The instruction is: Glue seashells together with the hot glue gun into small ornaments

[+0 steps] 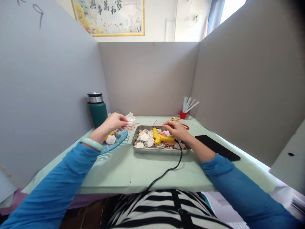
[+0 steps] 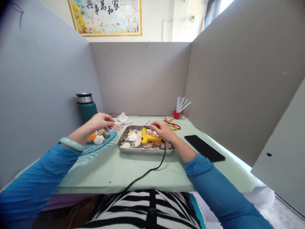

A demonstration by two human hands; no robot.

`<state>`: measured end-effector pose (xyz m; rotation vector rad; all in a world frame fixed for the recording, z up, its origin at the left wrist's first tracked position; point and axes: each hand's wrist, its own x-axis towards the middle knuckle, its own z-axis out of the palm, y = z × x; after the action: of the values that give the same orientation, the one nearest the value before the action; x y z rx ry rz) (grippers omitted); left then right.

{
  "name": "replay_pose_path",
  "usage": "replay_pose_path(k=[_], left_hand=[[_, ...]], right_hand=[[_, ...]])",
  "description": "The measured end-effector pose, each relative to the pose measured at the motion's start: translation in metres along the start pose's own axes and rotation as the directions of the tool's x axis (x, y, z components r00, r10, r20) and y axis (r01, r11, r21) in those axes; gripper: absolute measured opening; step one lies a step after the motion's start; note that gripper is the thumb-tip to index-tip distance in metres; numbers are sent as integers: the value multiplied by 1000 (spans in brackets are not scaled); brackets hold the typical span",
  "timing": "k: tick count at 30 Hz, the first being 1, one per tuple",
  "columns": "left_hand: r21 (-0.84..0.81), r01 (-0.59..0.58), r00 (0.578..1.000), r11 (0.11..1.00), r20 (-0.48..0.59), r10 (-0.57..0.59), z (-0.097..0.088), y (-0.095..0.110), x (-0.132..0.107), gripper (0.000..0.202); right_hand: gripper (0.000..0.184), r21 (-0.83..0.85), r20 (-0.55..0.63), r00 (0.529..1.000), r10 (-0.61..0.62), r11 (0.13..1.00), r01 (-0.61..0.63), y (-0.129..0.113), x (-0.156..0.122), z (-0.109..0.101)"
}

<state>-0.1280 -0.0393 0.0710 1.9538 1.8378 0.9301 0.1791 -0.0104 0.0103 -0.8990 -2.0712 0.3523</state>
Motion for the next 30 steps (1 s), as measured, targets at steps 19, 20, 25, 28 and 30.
replay_pose_path(k=[19, 20, 25, 28, 30], left_hand=[[613, 298, 954, 731, -192, -228, -8, -45, -1, 21], [630, 309, 951, 712, -203, -233, -7, -45, -1, 22], [680, 312, 950, 664, -211, -230, -5, -44, -2, 26], [698, 280, 960, 658, -209, -187, -3, -33, -7, 28], [710, 217, 976, 670, -169, -137, -1, -20, -12, 30]], right_hand=[[33, -78, 50, 999, -3, 997, 7, 0, -1, 0], [34, -80, 51, 999, -6, 997, 10, 0, -1, 0], [33, -99, 43, 999, -27, 995, 31, 6, 1, 1], [33, -128, 49, 998, -34, 991, 41, 10, 2, 1], [31, -167, 60, 997, -40, 985, 50, 11, 3, 0]])
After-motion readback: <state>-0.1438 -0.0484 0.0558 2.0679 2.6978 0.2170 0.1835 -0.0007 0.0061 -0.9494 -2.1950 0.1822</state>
